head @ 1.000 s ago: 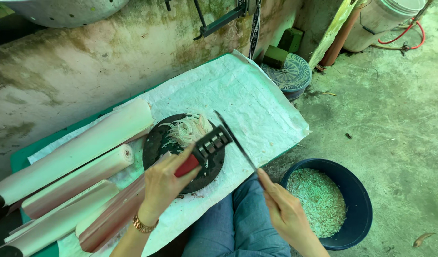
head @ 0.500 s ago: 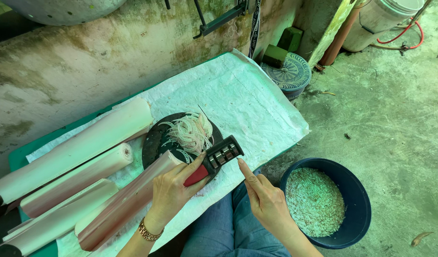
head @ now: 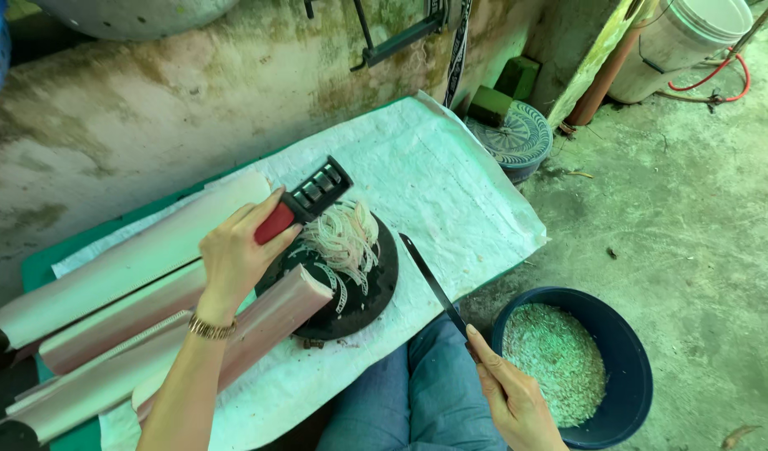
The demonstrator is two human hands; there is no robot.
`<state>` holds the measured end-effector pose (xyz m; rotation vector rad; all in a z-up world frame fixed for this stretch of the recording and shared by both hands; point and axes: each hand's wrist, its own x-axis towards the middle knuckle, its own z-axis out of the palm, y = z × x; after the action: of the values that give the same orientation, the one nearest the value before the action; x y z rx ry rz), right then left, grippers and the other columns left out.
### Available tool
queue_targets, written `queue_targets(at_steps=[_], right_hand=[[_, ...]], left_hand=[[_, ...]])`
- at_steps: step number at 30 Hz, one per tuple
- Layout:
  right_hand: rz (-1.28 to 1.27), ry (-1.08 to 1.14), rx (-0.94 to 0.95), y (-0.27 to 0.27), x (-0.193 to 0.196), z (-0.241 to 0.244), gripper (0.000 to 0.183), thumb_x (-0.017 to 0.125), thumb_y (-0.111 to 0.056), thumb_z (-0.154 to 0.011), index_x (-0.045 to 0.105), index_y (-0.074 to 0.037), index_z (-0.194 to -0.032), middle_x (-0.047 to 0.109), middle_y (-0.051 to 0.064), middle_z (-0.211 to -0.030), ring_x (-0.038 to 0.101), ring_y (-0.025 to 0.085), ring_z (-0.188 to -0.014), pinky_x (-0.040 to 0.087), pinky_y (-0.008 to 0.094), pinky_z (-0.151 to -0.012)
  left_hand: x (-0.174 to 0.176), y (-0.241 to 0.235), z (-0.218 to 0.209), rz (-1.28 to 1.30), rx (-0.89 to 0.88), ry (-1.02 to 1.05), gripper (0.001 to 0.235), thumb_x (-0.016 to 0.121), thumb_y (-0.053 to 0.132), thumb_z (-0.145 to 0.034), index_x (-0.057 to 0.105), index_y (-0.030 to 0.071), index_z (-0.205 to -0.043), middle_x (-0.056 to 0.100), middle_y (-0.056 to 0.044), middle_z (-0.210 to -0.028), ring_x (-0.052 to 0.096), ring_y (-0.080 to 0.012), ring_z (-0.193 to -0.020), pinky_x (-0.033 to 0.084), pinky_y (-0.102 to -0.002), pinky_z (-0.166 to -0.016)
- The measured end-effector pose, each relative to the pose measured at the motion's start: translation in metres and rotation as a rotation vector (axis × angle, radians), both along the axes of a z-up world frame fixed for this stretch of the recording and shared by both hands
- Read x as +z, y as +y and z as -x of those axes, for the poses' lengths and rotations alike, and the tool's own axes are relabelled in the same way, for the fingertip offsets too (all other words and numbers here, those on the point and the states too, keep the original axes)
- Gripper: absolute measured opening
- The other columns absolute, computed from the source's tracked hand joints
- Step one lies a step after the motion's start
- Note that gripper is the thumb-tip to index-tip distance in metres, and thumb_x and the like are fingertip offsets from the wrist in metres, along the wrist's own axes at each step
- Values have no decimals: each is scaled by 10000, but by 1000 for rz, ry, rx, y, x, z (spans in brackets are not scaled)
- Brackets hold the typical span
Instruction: The person sits on the floor and uses a knife to slice a long, pale vegetable stalk into thin strips on a round cutting board. The person gathers the sliced strips and continues slicing the remaining stalk.
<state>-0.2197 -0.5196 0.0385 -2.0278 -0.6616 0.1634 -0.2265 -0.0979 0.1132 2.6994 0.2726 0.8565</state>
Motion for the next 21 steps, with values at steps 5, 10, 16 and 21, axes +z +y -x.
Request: queue_targets(at_steps=[5,10,16,21], right_hand=[[60,319,-93,17,-6,-6,560,546,-138,-990,472,-238,-1537,545,51,-618,538,144,-582,494,306,-570],[49,436,-102,28,-19,-13,625,578,-176,-976,412,-277,-1570,561,55,-625,521,124,-592,483,300,-582],[48,512,-44,45,-26,-18,656,614,-180,-962,392,-269,-1573,747,73,-942,547,95,-696,516,277,-677],[69,460,92,56,-29,-18,652,590,-149,-985,366,-219,-1593,741,133,-1159,610,178,-951,509,312,-887]], left_hand=[[-45,32,-59,-96,1,3,501,793,370,-844,703,144,-1282,692,-43,-1063,678,-287,-960,522,-414,-772],[-113,70,-138,-177,36,55,498,818,320,-803,694,132,-1247,699,-49,-1078,628,-276,-1052,428,-467,-892],[-171,83,-189,-91,98,162,501,823,266,-809,681,129,-1269,690,-85,-1093,614,-301,-1094,421,-477,-983],[-144,68,-170,-72,-27,38,635,788,186,-781,613,48,-1375,651,-134,-1260,595,-337,-1175,350,-594,-1055]])
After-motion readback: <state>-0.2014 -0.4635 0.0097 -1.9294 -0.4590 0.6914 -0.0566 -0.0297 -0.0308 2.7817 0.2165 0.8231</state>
